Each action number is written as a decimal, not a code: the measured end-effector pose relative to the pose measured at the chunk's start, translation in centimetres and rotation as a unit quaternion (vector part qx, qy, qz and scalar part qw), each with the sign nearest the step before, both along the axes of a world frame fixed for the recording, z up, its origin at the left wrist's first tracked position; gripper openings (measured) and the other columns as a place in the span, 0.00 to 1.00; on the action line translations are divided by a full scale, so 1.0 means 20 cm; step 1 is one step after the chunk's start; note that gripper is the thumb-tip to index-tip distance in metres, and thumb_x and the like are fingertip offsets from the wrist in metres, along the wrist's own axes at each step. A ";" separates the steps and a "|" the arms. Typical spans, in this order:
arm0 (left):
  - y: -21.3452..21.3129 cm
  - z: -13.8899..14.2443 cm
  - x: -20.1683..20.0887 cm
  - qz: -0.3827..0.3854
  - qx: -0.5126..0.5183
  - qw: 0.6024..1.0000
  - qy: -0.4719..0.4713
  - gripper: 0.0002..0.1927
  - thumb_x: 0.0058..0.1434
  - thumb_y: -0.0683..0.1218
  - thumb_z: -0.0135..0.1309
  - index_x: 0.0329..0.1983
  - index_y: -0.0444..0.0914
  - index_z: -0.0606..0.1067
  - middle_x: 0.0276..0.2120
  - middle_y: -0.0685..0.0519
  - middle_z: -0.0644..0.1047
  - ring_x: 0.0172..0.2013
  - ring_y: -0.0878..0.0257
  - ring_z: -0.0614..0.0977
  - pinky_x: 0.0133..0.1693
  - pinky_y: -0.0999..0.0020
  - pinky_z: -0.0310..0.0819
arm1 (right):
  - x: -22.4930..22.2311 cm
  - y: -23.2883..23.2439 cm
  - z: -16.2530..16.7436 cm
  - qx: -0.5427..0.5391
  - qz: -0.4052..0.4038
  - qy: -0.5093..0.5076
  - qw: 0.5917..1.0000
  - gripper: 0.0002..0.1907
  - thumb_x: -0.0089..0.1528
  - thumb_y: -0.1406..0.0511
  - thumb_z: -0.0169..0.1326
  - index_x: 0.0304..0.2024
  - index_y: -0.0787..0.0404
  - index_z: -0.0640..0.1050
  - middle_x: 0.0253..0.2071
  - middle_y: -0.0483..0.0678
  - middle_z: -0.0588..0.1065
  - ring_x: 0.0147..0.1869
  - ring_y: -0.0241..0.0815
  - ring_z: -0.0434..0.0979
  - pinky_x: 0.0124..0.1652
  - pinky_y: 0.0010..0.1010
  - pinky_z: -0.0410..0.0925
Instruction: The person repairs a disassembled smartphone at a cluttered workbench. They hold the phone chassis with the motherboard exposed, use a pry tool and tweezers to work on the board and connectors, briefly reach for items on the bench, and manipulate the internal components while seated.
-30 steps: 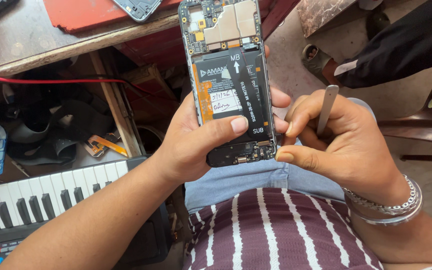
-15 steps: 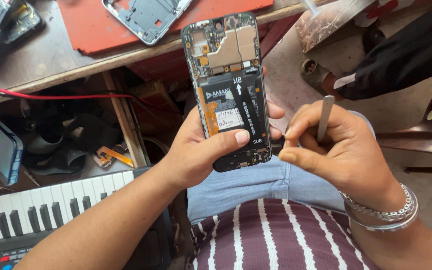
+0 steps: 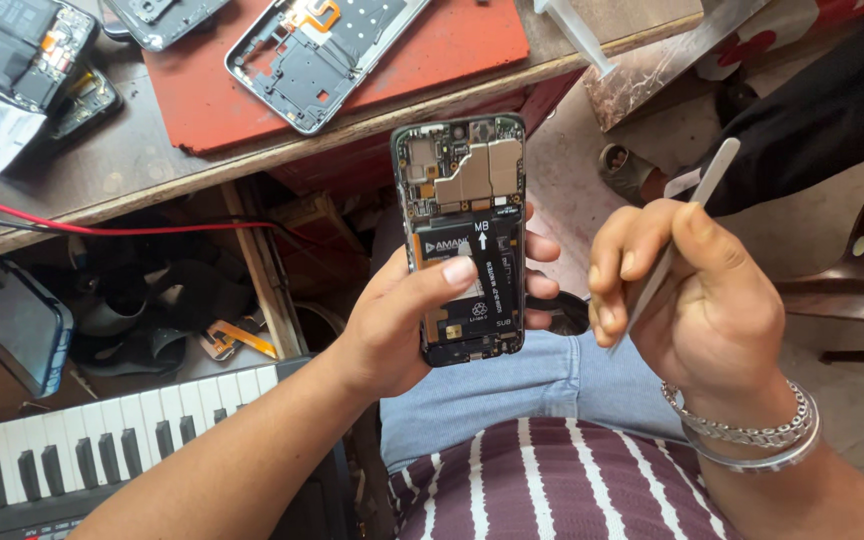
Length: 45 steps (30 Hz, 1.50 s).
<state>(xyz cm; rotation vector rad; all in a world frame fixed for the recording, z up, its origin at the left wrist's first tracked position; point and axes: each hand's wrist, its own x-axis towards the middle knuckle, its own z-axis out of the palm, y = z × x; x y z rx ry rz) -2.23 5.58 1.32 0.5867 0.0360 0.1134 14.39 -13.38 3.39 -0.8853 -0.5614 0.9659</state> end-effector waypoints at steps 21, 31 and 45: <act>-0.01 -0.05 0.01 -0.005 0.043 0.999 0.024 0.33 0.74 0.61 0.41 0.70 0.31 0.64 0.56 0.41 0.75 0.56 0.54 0.80 0.58 0.52 0.79 | -0.04 0.19 0.14 -0.208 -0.068 -0.355 0.909 0.09 0.62 0.70 0.63 0.44 0.67 0.80 0.29 0.37 0.68 0.31 0.25 0.61 0.30 0.20 0.56; -0.01 -0.06 0.02 -0.002 0.081 0.996 0.028 0.33 0.73 0.60 0.44 0.68 0.30 0.64 0.55 0.43 0.75 0.56 0.55 0.80 0.56 0.54 0.80 | -0.05 0.27 0.20 -0.207 -0.110 -0.541 0.808 0.08 0.58 0.70 0.68 0.38 0.66 0.82 0.23 0.40 0.60 0.26 0.29 0.58 0.27 0.26 0.54; -0.01 -0.06 0.03 0.013 0.080 0.995 0.055 0.30 0.72 0.57 0.44 0.69 0.32 0.63 0.55 0.44 0.74 0.55 0.55 0.80 0.55 0.53 0.80 | -0.07 0.27 0.15 -0.182 -0.153 -0.589 0.772 0.11 0.59 0.70 0.69 0.45 0.61 0.85 0.26 0.43 0.69 0.26 0.30 0.66 0.26 0.24 0.58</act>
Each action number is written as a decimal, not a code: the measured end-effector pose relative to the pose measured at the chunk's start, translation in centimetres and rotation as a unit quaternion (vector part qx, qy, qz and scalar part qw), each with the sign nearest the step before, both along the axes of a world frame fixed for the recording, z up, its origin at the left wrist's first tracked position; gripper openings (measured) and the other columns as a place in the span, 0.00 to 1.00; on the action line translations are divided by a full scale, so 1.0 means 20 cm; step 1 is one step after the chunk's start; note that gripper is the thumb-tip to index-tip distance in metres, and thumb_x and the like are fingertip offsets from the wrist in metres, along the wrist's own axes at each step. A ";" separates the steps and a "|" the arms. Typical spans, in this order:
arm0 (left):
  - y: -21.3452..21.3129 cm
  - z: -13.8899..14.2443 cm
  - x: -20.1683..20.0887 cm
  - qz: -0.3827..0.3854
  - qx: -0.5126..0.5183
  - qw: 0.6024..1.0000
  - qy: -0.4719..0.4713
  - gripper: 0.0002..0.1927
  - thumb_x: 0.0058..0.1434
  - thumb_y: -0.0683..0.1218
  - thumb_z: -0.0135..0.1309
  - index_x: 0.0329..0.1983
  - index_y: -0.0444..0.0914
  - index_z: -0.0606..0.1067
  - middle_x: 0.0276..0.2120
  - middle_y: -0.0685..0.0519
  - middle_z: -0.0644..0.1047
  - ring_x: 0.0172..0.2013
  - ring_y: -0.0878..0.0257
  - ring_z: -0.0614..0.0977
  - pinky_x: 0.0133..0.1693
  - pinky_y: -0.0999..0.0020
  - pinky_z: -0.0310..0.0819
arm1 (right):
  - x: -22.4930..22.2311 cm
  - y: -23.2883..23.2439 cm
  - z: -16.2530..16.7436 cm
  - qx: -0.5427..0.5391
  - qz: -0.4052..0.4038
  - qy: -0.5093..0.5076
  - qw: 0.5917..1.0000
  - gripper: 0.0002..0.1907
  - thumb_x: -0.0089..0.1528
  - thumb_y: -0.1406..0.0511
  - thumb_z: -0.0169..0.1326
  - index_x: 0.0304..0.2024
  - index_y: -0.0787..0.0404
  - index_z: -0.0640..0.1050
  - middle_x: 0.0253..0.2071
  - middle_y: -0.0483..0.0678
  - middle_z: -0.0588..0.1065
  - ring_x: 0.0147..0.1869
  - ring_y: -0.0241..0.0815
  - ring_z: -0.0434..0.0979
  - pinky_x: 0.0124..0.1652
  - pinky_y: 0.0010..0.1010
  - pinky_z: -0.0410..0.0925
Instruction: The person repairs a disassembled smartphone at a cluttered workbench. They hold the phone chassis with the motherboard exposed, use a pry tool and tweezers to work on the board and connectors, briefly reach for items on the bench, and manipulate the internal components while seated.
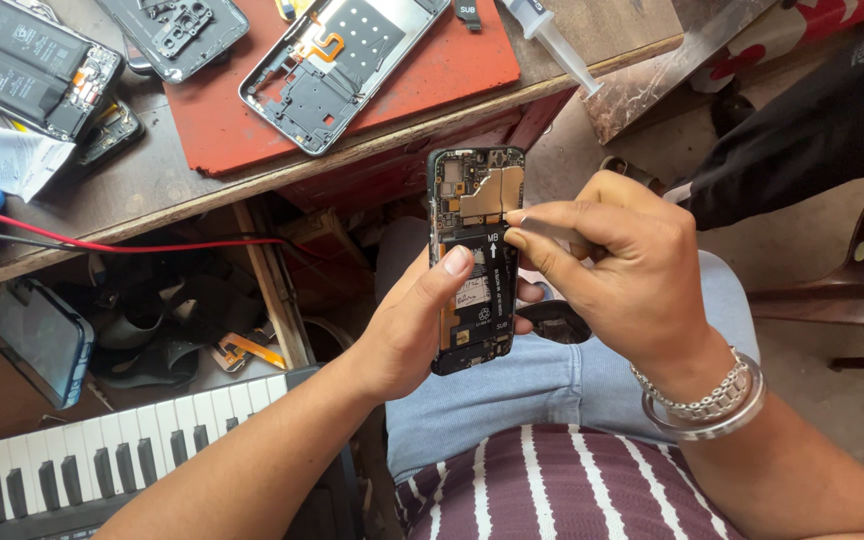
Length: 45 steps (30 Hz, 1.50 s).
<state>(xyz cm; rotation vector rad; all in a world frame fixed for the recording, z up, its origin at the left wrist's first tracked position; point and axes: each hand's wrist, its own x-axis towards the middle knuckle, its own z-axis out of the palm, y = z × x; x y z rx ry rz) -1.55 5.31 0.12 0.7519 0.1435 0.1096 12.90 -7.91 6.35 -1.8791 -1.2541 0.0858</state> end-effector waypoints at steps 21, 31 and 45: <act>0.01 -0.01 -0.01 -0.027 0.019 0.999 -0.006 0.32 0.74 0.61 0.43 0.68 0.33 0.64 0.52 0.40 0.76 0.49 0.55 0.81 0.52 0.57 0.80 | 0.07 0.00 0.04 -0.056 0.034 0.176 0.982 0.10 0.56 0.69 0.68 0.39 0.65 0.82 0.25 0.39 0.61 0.27 0.26 0.58 0.26 0.23 0.56; 0.00 -0.02 -0.01 -0.027 0.024 0.999 -0.009 0.34 0.73 0.63 0.43 0.69 0.33 0.63 0.54 0.42 0.76 0.53 0.56 0.80 0.54 0.57 0.80 | 0.03 0.01 0.06 -0.033 0.056 0.090 0.994 0.09 0.57 0.70 0.68 0.38 0.65 0.82 0.24 0.40 0.59 0.26 0.29 0.56 0.26 0.25 0.54; -0.01 -0.02 0.00 -0.020 0.053 0.998 -0.006 0.36 0.72 0.64 0.43 0.71 0.34 0.59 0.60 0.44 0.71 0.57 0.56 0.78 0.54 0.56 0.79 | 0.00 0.05 0.06 -0.039 0.025 0.081 0.996 0.10 0.56 0.70 0.68 0.40 0.65 0.84 0.21 0.40 0.59 0.23 0.27 0.56 0.24 0.26 0.55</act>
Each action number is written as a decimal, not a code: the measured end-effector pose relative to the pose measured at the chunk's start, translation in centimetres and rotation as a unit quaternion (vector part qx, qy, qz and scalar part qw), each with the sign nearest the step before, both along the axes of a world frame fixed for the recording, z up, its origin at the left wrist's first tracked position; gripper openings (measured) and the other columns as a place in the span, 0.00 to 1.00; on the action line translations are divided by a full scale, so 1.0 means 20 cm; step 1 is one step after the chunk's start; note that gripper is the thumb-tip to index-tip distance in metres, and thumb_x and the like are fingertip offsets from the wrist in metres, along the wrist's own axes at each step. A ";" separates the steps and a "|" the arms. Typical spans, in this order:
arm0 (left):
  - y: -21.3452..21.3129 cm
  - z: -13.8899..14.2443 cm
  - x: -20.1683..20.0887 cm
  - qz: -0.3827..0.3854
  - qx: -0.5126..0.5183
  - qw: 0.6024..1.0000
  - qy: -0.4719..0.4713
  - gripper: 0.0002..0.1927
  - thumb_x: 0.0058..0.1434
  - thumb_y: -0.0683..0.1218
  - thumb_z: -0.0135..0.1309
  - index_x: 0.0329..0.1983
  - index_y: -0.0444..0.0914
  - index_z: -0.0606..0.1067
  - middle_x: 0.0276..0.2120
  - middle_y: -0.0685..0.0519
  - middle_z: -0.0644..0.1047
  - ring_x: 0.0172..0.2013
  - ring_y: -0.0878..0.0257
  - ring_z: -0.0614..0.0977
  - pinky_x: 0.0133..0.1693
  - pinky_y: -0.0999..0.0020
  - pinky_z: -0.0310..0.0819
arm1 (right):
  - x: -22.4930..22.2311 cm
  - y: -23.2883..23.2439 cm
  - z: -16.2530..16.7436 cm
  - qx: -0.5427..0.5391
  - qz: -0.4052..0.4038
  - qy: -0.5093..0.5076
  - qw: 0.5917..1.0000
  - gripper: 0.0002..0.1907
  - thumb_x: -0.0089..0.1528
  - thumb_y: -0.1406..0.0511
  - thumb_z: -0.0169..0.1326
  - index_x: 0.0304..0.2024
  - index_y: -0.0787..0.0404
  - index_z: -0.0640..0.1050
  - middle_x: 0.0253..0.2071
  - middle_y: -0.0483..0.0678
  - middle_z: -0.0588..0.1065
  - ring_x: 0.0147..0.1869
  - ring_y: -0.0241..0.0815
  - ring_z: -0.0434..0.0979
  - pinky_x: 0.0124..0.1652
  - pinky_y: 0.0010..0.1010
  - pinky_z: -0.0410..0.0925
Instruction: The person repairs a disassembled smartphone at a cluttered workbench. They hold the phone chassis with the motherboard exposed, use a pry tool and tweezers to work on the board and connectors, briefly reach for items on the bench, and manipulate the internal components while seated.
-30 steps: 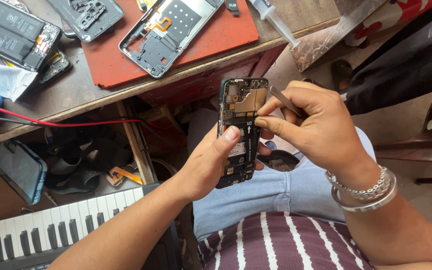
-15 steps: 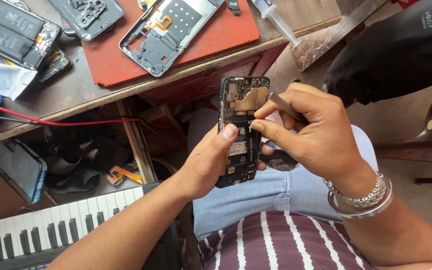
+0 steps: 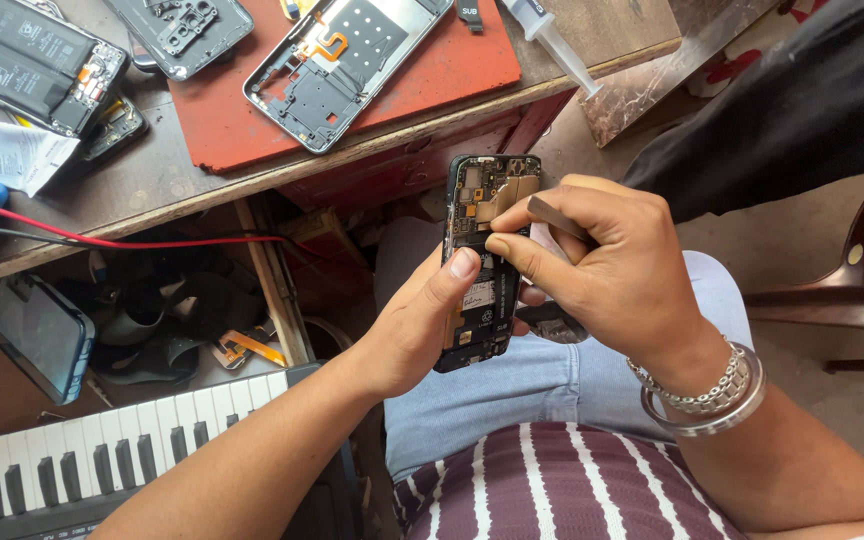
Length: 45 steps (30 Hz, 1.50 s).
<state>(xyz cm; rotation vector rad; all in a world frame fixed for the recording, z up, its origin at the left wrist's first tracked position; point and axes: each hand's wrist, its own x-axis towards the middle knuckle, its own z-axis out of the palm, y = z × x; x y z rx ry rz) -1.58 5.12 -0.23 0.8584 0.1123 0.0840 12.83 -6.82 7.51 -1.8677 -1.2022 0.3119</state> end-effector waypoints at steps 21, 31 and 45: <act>0.00 0.01 -0.02 -0.008 0.097 0.995 0.012 0.40 0.71 0.68 0.36 0.74 0.36 0.58 0.51 0.43 0.76 0.51 0.60 0.79 0.52 0.62 0.78 | 0.00 -0.01 0.03 -0.059 -0.002 0.179 0.982 0.05 0.57 0.69 0.64 0.35 0.62 0.83 0.18 0.32 0.55 0.21 0.22 0.54 0.20 0.19 0.56; -0.01 -0.02 -0.02 -0.028 0.000 0.999 0.019 0.38 0.73 0.66 0.32 0.73 0.34 0.60 0.52 0.44 0.76 0.53 0.57 0.80 0.54 0.58 0.79 | 0.01 -0.03 -0.01 -0.030 0.017 0.058 0.998 0.07 0.57 0.67 0.66 0.36 0.63 0.82 0.19 0.36 0.56 0.23 0.25 0.52 0.24 0.24 0.51; 0.03 0.08 -0.02 -0.031 -0.157 0.986 -0.053 0.37 0.77 0.64 0.31 0.75 0.32 0.59 0.63 0.35 0.71 0.58 0.47 0.78 0.60 0.46 0.76 | 0.23 -0.22 -0.22 0.295 0.054 0.523 0.798 0.27 0.81 0.53 0.41 0.41 0.69 0.78 0.28 0.52 0.72 0.28 0.37 0.68 0.32 0.29 0.63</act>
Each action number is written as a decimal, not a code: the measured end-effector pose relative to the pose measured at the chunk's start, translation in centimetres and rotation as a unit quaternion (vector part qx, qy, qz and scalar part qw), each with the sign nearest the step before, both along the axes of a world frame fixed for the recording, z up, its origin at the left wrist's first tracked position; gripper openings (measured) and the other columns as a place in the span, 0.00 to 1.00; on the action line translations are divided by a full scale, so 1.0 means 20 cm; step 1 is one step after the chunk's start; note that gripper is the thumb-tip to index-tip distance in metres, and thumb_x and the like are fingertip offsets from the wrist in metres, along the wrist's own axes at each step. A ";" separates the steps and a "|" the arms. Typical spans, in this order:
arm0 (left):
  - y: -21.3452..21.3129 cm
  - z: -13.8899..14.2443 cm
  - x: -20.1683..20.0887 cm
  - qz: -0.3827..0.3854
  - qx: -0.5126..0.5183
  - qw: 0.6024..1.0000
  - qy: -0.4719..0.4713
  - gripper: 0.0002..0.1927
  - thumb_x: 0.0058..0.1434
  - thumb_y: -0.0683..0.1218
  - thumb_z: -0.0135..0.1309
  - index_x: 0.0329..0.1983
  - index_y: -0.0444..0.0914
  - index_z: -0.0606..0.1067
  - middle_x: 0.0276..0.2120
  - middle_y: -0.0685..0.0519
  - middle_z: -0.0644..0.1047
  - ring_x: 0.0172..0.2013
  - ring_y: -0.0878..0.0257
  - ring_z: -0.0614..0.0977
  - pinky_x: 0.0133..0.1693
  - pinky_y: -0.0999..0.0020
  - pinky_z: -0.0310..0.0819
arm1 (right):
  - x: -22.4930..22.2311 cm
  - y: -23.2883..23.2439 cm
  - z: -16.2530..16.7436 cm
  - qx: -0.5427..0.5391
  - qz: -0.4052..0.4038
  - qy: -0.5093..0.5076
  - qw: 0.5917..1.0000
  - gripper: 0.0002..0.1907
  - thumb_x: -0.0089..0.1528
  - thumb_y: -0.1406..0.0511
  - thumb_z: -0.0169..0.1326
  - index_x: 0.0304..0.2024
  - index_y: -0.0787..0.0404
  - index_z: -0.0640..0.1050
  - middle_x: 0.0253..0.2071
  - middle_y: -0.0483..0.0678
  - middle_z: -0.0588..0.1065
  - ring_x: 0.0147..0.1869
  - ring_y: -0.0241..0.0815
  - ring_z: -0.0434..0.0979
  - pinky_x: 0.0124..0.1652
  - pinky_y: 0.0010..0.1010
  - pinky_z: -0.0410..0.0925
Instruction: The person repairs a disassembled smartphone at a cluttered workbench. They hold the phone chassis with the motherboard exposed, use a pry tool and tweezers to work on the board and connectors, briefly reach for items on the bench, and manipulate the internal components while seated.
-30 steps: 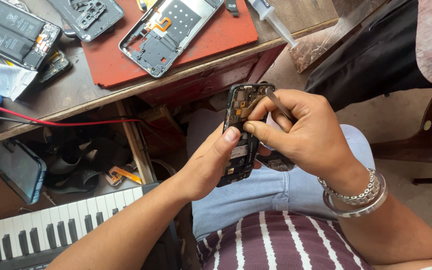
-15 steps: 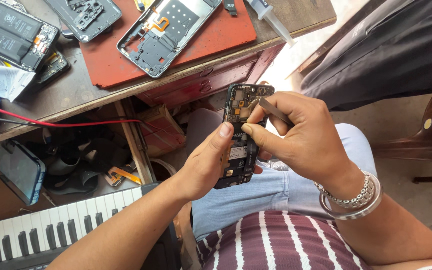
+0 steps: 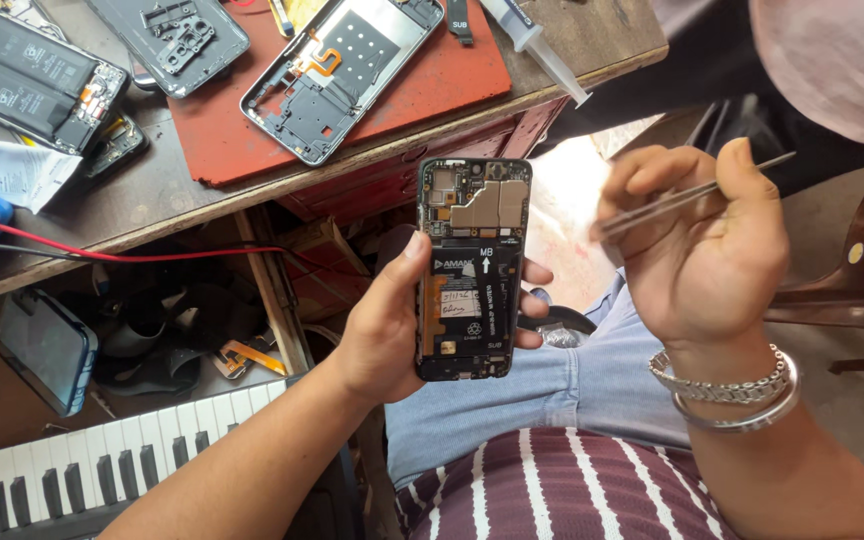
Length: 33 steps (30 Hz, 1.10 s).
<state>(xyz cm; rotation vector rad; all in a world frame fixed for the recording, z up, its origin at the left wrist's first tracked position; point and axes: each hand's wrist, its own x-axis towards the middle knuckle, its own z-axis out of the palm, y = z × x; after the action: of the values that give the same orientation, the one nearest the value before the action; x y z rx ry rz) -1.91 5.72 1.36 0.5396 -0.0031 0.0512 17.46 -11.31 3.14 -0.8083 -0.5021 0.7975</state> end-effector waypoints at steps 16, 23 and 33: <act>0.00 -0.01 -0.01 -0.009 -0.057 0.998 -0.009 0.37 0.77 0.64 0.28 0.74 0.33 0.61 0.60 0.34 0.73 0.57 0.45 0.79 0.58 0.44 0.78 | -0.11 -0.01 -0.02 -0.081 -0.034 -0.122 0.989 0.11 0.72 0.69 0.57 0.54 0.70 0.76 0.44 0.55 0.79 0.47 0.43 0.82 0.52 0.34 0.76; 0.00 -0.01 0.00 -0.015 -0.021 1.000 0.010 0.36 0.77 0.63 0.29 0.74 0.33 0.61 0.58 0.35 0.74 0.55 0.46 0.79 0.56 0.47 0.79 | -0.11 0.00 0.01 -0.072 -0.040 -0.204 0.975 0.10 0.73 0.68 0.58 0.52 0.69 0.75 0.43 0.53 0.79 0.46 0.37 0.80 0.49 0.27 0.74; 0.00 -0.02 0.01 -0.046 0.009 0.999 0.023 0.38 0.76 0.64 0.29 0.75 0.32 0.61 0.58 0.37 0.74 0.55 0.49 0.79 0.55 0.48 0.80 | -0.11 0.06 0.10 -0.172 -0.038 -0.256 0.950 0.11 0.69 0.68 0.61 0.51 0.68 0.77 0.44 0.48 0.79 0.46 0.32 0.78 0.47 0.22 0.72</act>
<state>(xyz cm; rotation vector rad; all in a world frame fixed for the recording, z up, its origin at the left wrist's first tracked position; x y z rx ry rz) -1.81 5.68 0.93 0.5586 0.0162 -0.0512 15.34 -10.15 5.08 -1.3668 -0.7997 0.6055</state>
